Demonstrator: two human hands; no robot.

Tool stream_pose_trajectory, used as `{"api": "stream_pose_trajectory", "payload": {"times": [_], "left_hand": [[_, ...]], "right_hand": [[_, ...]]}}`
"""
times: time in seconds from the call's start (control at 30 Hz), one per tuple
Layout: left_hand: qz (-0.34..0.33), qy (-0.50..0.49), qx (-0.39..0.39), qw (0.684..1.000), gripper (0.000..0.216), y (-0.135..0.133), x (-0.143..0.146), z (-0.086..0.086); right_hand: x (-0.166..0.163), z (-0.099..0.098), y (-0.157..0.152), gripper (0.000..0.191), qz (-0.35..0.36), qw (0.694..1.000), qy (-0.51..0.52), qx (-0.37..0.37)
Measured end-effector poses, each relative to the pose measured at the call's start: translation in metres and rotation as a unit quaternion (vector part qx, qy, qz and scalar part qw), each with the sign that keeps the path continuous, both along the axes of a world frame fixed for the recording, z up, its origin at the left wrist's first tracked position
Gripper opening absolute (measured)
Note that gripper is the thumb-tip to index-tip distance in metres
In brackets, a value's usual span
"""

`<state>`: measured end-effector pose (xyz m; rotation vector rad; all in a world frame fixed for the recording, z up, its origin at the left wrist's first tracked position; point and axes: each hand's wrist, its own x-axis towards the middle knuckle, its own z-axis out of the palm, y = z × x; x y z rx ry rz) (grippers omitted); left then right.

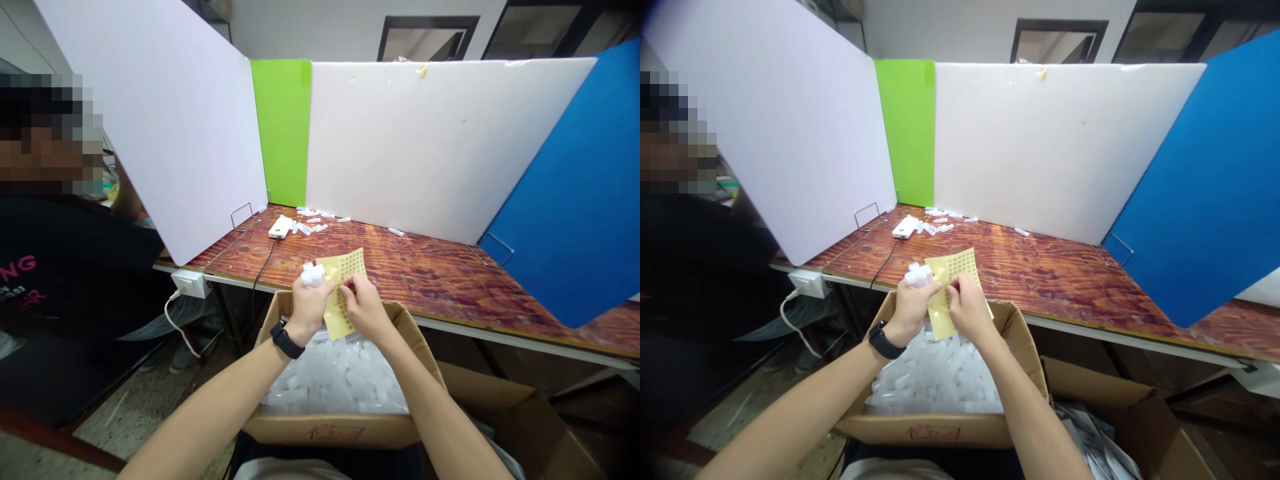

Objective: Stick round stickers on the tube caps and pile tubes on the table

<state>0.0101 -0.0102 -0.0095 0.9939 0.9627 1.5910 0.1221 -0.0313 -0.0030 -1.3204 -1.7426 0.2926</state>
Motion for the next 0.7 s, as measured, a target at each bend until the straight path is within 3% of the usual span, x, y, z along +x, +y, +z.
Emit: {"api": "stream_pose_trajectory", "payload": {"times": [0.2, 0.37, 0.57, 0.7], "left_hand": [[0.006, 0.151, 0.133, 0.979, 0.013, -0.006, -0.007, 0.006], [-0.028, 0.301, 0.241, 0.922, 0.012, -0.011, -0.012, 0.007], [0.083, 0.48, 0.308, 0.817, 0.013, -0.003, -0.014, 0.001], [0.155, 0.548, 0.308, 0.762, 0.018, -0.001, -0.016, 0.001]], "right_hand": [[0.007, 0.019, -0.012, 0.011, 0.094, 0.982, 0.163, -0.021], [0.004, 0.033, -0.026, 0.01, 0.156, 0.975, 0.157, 0.022], [0.0, 0.034, -0.029, 0.01, 0.158, 0.975, 0.155, -0.006], [-0.004, 0.033, -0.026, 0.012, 0.145, 0.968, 0.2, -0.051]]}}
